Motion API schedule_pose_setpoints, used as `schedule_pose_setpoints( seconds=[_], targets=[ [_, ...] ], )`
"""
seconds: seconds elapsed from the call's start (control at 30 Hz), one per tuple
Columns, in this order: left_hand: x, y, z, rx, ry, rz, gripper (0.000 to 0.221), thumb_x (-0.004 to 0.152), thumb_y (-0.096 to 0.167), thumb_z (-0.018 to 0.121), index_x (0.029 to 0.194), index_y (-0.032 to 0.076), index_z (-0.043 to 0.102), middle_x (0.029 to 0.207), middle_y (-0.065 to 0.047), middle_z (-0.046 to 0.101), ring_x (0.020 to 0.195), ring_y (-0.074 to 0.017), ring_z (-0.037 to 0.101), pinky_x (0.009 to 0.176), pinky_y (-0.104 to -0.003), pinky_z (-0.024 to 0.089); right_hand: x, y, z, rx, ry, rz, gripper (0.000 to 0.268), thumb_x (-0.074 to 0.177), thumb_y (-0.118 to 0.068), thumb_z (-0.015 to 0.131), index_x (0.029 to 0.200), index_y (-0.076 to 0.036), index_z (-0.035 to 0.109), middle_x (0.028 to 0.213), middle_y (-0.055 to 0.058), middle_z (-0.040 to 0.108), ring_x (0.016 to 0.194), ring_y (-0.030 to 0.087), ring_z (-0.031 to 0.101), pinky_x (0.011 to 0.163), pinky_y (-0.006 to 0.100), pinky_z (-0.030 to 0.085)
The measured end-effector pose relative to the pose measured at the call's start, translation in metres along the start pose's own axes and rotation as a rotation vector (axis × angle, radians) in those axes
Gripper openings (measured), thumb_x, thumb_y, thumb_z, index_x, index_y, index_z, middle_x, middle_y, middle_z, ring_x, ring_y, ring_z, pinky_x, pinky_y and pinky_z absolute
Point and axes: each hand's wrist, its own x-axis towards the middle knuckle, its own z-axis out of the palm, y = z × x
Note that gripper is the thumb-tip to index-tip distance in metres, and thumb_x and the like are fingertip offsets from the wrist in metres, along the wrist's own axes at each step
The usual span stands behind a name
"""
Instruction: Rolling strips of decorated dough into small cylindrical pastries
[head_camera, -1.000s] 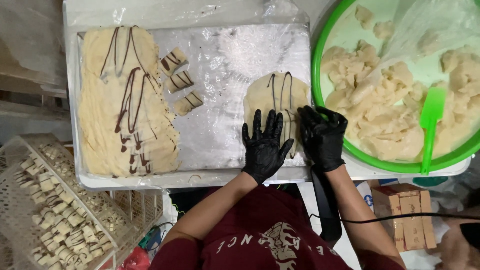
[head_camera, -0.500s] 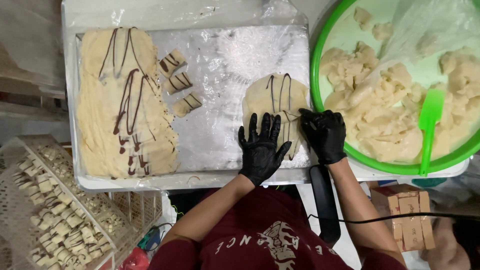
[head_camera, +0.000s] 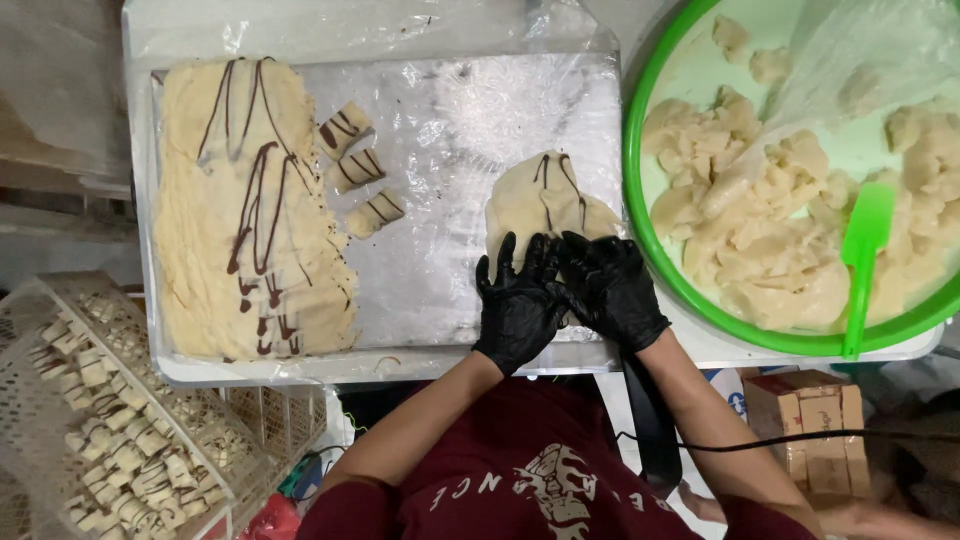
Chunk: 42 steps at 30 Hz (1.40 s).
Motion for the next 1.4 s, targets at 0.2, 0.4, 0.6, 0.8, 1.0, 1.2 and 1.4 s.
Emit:
schedule_pose_setpoints(
  seconds=[0.2, 0.4, 0.6, 0.8, 1.0, 1.2, 1.4],
  targets=[
    [0.009, -0.043, 0.048, 0.067, 0.056, 0.03, 0.048, 0.096, 0.057, 0.045, 0.138, 0.039, 0.061, 0.158, 0.008, 0.05, 0.148, -0.0315, 0.035, 0.103, -0.06, 0.025, -0.026, -0.002, 0.026, -0.033, -0.223, 0.156, 0.061, 0.105, -0.058, 0.038, 0.145, -0.018, 0.061, 0.152, 0.009, 0.054, 0.136, 0.037, 0.049, 0.12, 0.054, 0.03],
    [0.08, -0.069, 0.033, 0.019, 0.244, 0.148, 0.029, 0.089, 0.053, 0.059, 0.109, 0.036, 0.07, 0.12, 0.013, 0.064, 0.119, -0.0188, 0.05, 0.095, -0.044, 0.033, -0.004, -0.003, 0.009, 0.126, -0.468, 0.155, 0.042, 0.095, -0.056, 0.051, 0.129, -0.037, 0.068, 0.154, 0.008, 0.052, 0.12, 0.037, 0.062, 0.092, 0.051, 0.052],
    [0.142, -0.064, 0.054, -0.006, 0.418, 0.007, 0.038, 0.091, 0.058, 0.063, 0.089, 0.021, 0.07, 0.09, -0.006, 0.07, 0.1, -0.0406, 0.069, 0.081, -0.048, 0.055, 0.008, -0.01, -0.003, 0.358, -0.36, 0.392, 0.048, 0.083, -0.06, 0.07, 0.126, -0.04, 0.072, 0.138, 0.0, 0.064, 0.116, 0.03, 0.066, 0.082, 0.045, 0.059],
    [0.153, -0.064, 0.063, 0.045, 0.206, 0.041, 0.036, 0.098, 0.046, 0.057, 0.11, 0.016, 0.072, 0.113, -0.016, 0.072, 0.117, -0.0509, 0.063, 0.092, -0.057, 0.055, 0.004, -0.005, 0.001, 0.367, -0.343, 0.431, 0.046, 0.085, -0.057, 0.069, 0.127, -0.04, 0.072, 0.139, 0.0, 0.064, 0.117, 0.029, 0.065, 0.085, 0.044, 0.058],
    [0.168, -0.071, 0.063, 0.098, 0.317, 0.137, 0.035, 0.101, 0.041, 0.061, 0.116, 0.011, 0.072, 0.112, -0.018, 0.072, 0.114, -0.0468, 0.064, 0.094, -0.053, 0.055, -0.003, -0.005, 0.004, 0.377, -0.322, 0.471, 0.044, 0.087, -0.055, 0.068, 0.128, -0.039, 0.071, 0.14, -0.001, 0.064, 0.118, 0.029, 0.065, 0.087, 0.044, 0.057],
    [0.18, -0.07, 0.055, 0.018, 0.339, 0.228, 0.024, 0.099, 0.036, 0.068, 0.107, 0.013, 0.068, 0.102, -0.014, 0.068, 0.105, -0.0412, 0.065, 0.091, -0.042, 0.055, -0.001, -0.006, 0.004, 0.373, -0.307, 0.467, 0.042, 0.088, -0.052, 0.067, 0.129, -0.039, 0.071, 0.141, -0.001, 0.063, 0.118, 0.029, 0.064, 0.089, 0.044, 0.056],
    [0.199, -0.081, 0.057, 0.141, 0.331, 0.278, 0.036, 0.096, 0.045, 0.064, 0.113, 0.014, 0.069, 0.108, -0.012, 0.069, 0.108, -0.0393, 0.065, 0.091, -0.048, 0.057, -0.006, -0.004, 0.004, 0.369, -0.307, 0.457, 0.041, 0.09, -0.049, 0.066, 0.129, -0.039, 0.071, 0.142, -0.001, 0.063, 0.119, 0.028, 0.063, 0.091, 0.044, 0.054]
  ],
)
